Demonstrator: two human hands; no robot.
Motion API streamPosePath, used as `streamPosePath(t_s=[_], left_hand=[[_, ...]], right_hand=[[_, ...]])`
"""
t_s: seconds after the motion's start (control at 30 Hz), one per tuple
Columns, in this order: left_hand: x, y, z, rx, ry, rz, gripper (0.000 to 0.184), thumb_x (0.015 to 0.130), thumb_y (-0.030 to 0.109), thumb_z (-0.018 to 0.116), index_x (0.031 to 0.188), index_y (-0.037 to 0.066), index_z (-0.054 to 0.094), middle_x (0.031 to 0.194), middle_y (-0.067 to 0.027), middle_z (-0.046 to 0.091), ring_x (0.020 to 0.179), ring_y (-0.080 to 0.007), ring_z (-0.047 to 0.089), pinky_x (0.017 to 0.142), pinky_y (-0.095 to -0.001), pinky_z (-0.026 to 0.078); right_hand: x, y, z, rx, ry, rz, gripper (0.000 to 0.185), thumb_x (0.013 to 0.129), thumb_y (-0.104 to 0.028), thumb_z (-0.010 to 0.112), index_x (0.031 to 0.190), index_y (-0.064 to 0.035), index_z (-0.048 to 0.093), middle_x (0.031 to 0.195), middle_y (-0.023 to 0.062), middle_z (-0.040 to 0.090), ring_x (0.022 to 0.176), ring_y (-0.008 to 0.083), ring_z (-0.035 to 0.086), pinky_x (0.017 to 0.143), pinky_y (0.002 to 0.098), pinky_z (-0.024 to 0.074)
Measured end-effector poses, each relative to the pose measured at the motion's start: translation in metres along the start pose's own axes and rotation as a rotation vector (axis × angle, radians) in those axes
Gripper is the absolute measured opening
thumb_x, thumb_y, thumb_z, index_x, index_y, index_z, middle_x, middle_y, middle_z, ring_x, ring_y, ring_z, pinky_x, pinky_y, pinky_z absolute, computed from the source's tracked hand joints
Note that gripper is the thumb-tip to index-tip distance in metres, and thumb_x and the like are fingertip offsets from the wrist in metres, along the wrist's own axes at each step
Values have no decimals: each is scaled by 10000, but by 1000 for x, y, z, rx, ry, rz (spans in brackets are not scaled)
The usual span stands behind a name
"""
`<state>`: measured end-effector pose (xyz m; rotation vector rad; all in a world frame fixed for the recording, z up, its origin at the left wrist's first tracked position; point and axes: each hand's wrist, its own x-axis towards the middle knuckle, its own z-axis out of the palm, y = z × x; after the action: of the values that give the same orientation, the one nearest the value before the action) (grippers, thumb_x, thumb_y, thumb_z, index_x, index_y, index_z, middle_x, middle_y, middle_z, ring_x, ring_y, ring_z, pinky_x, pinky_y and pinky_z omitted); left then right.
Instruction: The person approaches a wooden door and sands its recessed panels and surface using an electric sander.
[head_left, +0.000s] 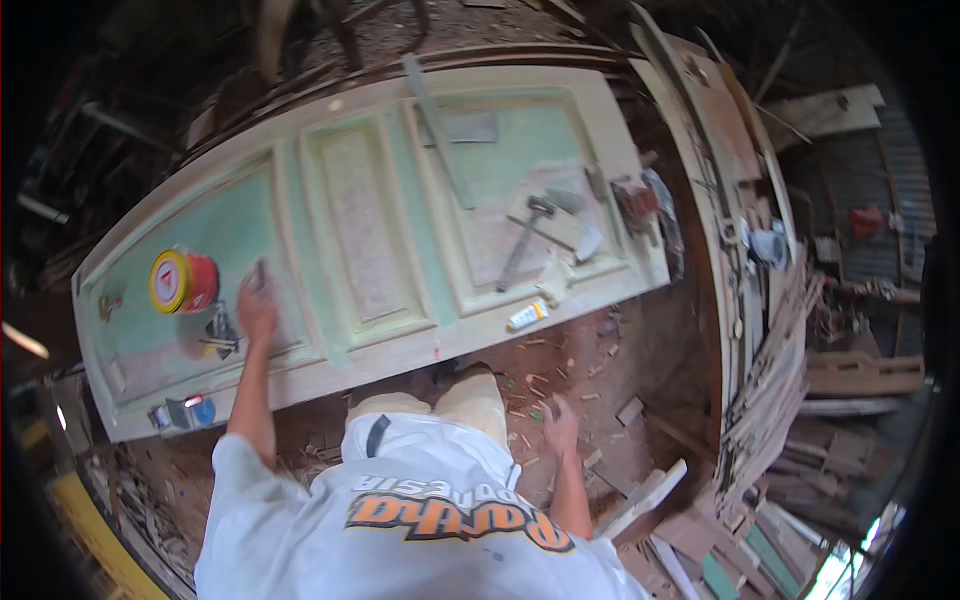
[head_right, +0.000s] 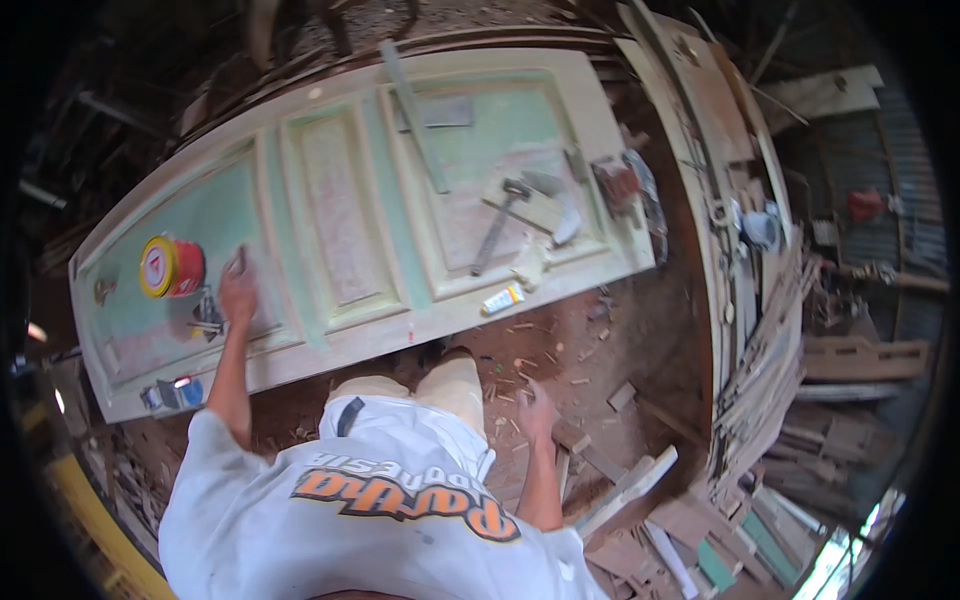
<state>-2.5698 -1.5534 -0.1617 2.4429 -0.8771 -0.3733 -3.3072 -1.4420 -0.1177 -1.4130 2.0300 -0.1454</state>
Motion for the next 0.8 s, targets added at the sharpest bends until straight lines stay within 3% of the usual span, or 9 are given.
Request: streamPosePath(t_s=[0.1,0.17,0.37,0.43,0.57,0.63,0.67,0.77,0.8], left_hand=[[-29,-93,-44,175,102,26,500,1009,331,811,1403,27,758,1191,-215,821,1104,-415,778,999,-489,583],[-52,-117,-73,185,12,-138,464,1029,288,795,1416,37,751,1197,-228,823,1130,-416,784,997,-495,590],[-88,-171,-87,310,91,-155,408,1060,266,782,1405,49,751,1204,-228,833,1133,-426,800,985,-520,601],[-97,-155,-93,401,32,-246,385,1065,241,781,1400,53,754,1210,-242,833,1129,-442,800,979,-533,603],[-121,-113,-91,401,-29,-264,372,1073,207,761,1407,45,749,1225,-262,829,1164,-456,792,989,-546,600],[-147,-84,-89,418,9,-228,372,1069,192,760,1409,43,744,1235,-253,828,1178,-462,784,995,-554,596],[-157,-71,-89,407,-8,-222,369,1066,185,748,1408,47,746,1240,-250,825,1186,-468,777,1002,-557,594],[-186,-55,-84,381,-4,-264,360,1053,196,717,1385,64,757,1247,-256,813,1202,-493,759,1014,-566,592],[-193,-61,-80,352,25,-275,356,1042,224,697,1355,71,766,1255,-279,800,1220,-515,745,1021,-578,591]], right_hand=[[76,-71,-55,74,155,-132,509,1040,-233,785,1463,45,735,1459,264,766,1361,404,736,1170,464,561],[138,-101,-94,91,267,-305,495,1031,-214,795,1447,48,735,1423,303,758,1362,475,707,1184,513,541],[362,-136,-207,-291,703,-641,714,1018,-297,824,1598,41,583,1547,306,677,1407,475,665,1235,540,498],[423,-148,-236,-450,763,-484,811,959,-413,876,1566,39,585,1581,286,645,1449,466,639,1213,577,520],[506,-167,-279,-349,440,-314,926,866,-533,921,1556,0,611,1528,269,696,1425,444,674,1207,545,541],[542,-162,-284,-301,82,-213,964,796,-557,941,1536,-21,633,1447,264,748,1354,432,721,1164,539,567],[552,-157,-283,-359,97,-246,847,792,-540,922,1452,-58,700,1301,205,813,1154,351,809,1047,491,627],[583,-134,-277,-296,57,-248,622,817,-481,882,1283,-77,799,1005,71,838,778,175,779,767,367,643],[577,-134,-276,-216,84,-253,544,806,-459,882,1199,-88,815,957,49,829,798,168,780,755,358,631]])
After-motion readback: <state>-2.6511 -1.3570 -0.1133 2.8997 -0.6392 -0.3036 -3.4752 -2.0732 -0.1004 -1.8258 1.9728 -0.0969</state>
